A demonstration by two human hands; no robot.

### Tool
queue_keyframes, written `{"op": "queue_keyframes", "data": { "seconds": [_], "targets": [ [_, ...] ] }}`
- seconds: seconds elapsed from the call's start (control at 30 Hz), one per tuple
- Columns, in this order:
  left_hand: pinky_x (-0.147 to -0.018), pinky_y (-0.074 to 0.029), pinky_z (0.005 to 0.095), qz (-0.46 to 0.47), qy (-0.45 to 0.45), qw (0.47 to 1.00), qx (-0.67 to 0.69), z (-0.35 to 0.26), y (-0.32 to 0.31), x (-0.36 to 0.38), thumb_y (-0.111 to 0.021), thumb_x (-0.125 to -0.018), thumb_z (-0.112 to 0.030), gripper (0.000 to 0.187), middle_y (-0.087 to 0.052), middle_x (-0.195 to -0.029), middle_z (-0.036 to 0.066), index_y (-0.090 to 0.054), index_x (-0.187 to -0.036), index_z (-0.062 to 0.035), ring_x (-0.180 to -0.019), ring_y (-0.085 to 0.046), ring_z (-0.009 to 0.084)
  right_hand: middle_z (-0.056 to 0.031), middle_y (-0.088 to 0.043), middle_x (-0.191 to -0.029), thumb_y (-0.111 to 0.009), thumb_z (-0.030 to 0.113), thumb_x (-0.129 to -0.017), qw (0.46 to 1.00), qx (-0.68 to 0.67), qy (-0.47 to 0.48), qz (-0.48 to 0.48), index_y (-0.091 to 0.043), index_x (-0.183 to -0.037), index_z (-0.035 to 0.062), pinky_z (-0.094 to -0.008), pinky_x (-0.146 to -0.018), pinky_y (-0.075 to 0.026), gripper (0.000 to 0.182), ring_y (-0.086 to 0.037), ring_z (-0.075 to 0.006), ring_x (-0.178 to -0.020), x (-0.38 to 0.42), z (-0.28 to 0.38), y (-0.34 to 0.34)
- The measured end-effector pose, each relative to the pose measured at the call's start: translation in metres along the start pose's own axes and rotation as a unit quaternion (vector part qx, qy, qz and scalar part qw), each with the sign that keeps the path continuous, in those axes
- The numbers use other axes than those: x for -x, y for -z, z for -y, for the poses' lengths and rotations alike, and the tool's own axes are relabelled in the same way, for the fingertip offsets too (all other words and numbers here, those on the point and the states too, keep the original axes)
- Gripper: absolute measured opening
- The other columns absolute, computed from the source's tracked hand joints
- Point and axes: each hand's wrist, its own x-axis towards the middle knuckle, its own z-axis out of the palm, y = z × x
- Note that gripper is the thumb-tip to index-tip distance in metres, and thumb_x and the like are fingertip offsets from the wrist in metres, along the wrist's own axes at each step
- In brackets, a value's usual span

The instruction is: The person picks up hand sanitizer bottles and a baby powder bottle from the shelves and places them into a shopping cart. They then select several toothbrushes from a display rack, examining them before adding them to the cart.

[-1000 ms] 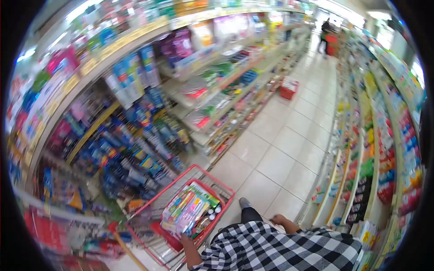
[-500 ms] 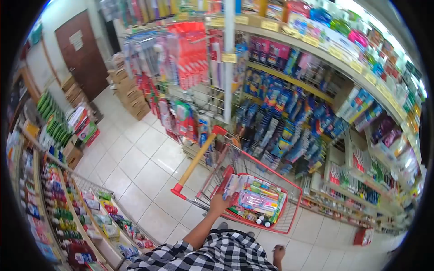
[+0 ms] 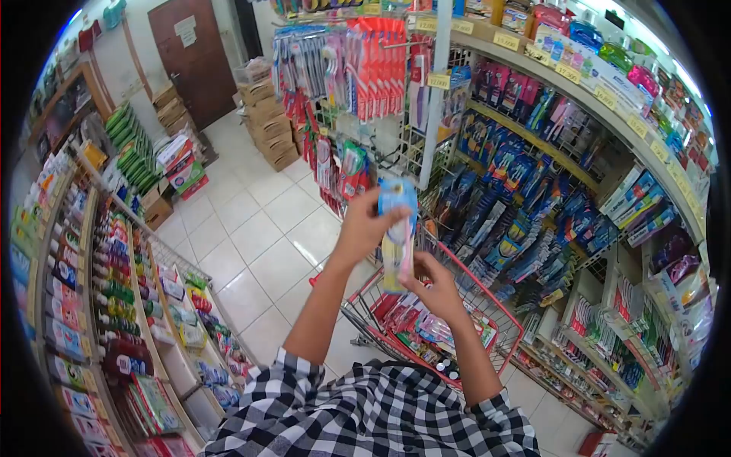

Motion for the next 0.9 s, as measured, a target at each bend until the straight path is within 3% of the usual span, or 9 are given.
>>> {"op": "queue_keyframes", "data": {
  "seconds": [0.17,0.27,0.3,0.4,0.43,0.5,0.57,0.63,0.9],
  "targets": [
    [-0.081,-0.048,0.0275,-0.002,-0.070,0.992,0.105,-0.036,0.002,-0.025,-0.065,-0.091,-0.028,0.038,-0.064,-0.101,0.003,-0.058,-0.117,-0.0005,-0.092,-0.059,0.0095,-0.0040,-0.065,-0.094,-0.071,0.015,-0.086,0.995,-0.092,-0.008,0.025,-0.061,-0.109,0.0003,-0.0265,-0.077,-0.046,0.029,-0.057,-0.0094,-0.085,-0.022,0.019,-0.006],
    [-0.081,-0.049,0.0292,-0.024,-0.032,0.972,0.231,-0.044,0.011,-0.038,-0.046,-0.101,-0.029,0.037,-0.063,-0.106,0.006,-0.056,-0.119,0.0009,-0.092,-0.060,0.0129,-0.0034,-0.064,-0.093,-0.070,0.013,-0.086,0.992,-0.120,-0.013,0.038,-0.060,-0.106,-0.0006,-0.0242,-0.074,-0.045,0.026,-0.054,-0.0068,-0.083,-0.035,0.036,0.000],
    [-0.081,-0.049,0.0292,-0.023,-0.034,0.972,0.232,-0.043,0.016,-0.043,-0.046,-0.101,-0.029,0.037,-0.063,-0.106,0.006,-0.056,-0.119,0.0009,-0.092,-0.060,0.0129,-0.0032,-0.064,-0.092,-0.070,0.013,-0.086,0.992,-0.118,-0.021,0.039,-0.060,-0.106,-0.0008,-0.0239,-0.074,-0.045,0.025,-0.054,-0.0066,-0.083,-0.039,0.036,0.001],
    [-0.055,-0.037,0.0176,-0.040,-0.051,0.984,0.164,-0.035,0.030,-0.056,-0.059,-0.094,-0.021,0.027,-0.065,-0.087,-0.001,-0.061,-0.114,-0.0018,-0.066,-0.053,0.0010,-0.0029,-0.063,-0.093,-0.070,0.013,-0.087,0.993,-0.113,-0.033,0.030,-0.061,-0.105,-0.0007,-0.0237,-0.074,-0.045,0.025,-0.055,-0.0063,-0.082,-0.053,0.027,-0.003],
    [-0.055,-0.037,0.0176,-0.032,-0.052,0.984,0.165,-0.036,0.034,-0.058,-0.059,-0.094,-0.021,0.027,-0.065,-0.087,-0.001,-0.061,-0.114,-0.0018,-0.066,-0.053,0.0010,-0.0028,-0.063,-0.093,-0.070,0.013,-0.086,0.993,-0.107,-0.033,0.026,-0.061,-0.104,-0.0004,-0.0239,-0.075,-0.046,0.024,-0.055,-0.0062,-0.082,-0.056,0.027,-0.005],
    [-0.079,-0.049,0.0269,-0.018,-0.027,0.987,0.158,-0.034,0.046,-0.068,-0.060,-0.093,-0.014,0.025,-0.065,-0.100,0.005,-0.060,-0.113,0.0013,-0.091,-0.060,0.0102,-0.0026,-0.063,-0.094,-0.071,0.014,-0.086,0.996,-0.084,-0.038,0.015,-0.061,-0.104,-0.0003,-0.0240,-0.076,-0.046,0.025,-0.055,-0.0063,-0.083,-0.064,0.031,-0.012],
    [-0.080,-0.049,0.0260,-0.012,-0.042,0.988,0.149,-0.033,0.053,-0.077,-0.061,-0.092,-0.013,0.024,-0.066,-0.098,0.005,-0.060,-0.112,0.0010,-0.090,-0.060,0.0098,-0.0022,-0.063,-0.095,-0.071,0.015,-0.086,0.994,-0.108,-0.031,0.006,-0.062,-0.105,0.0001,-0.0238,-0.076,-0.046,0.026,-0.056,-0.0063,-0.084,-0.070,0.029,-0.023],
    [-0.063,-0.044,0.0187,-0.001,-0.081,0.988,0.131,-0.031,0.056,-0.085,-0.062,-0.092,-0.013,0.021,-0.065,-0.088,0.001,-0.062,-0.109,0.0004,-0.075,-0.057,0.0036,-0.0031,-0.064,-0.096,-0.071,0.015,-0.086,0.995,-0.096,-0.035,0.004,-0.061,-0.108,-0.0004,-0.0248,-0.078,-0.047,0.029,-0.057,-0.0073,-0.086,-0.076,0.024,-0.029],
    [-0.072,-0.047,0.0225,0.007,-0.082,0.985,0.149,-0.020,0.073,-0.116,-0.062,-0.092,-0.013,0.024,-0.066,-0.092,0.004,-0.062,-0.110,0.0027,-0.084,-0.059,0.0071,-0.0041,-0.066,-0.097,-0.070,0.012,-0.087,0.991,-0.122,-0.028,-0.050,-0.060,-0.110,-0.0010,-0.0246,-0.079,-0.047,0.028,-0.059,-0.0079,-0.088,-0.096,0.017,-0.050]
  ]
}}
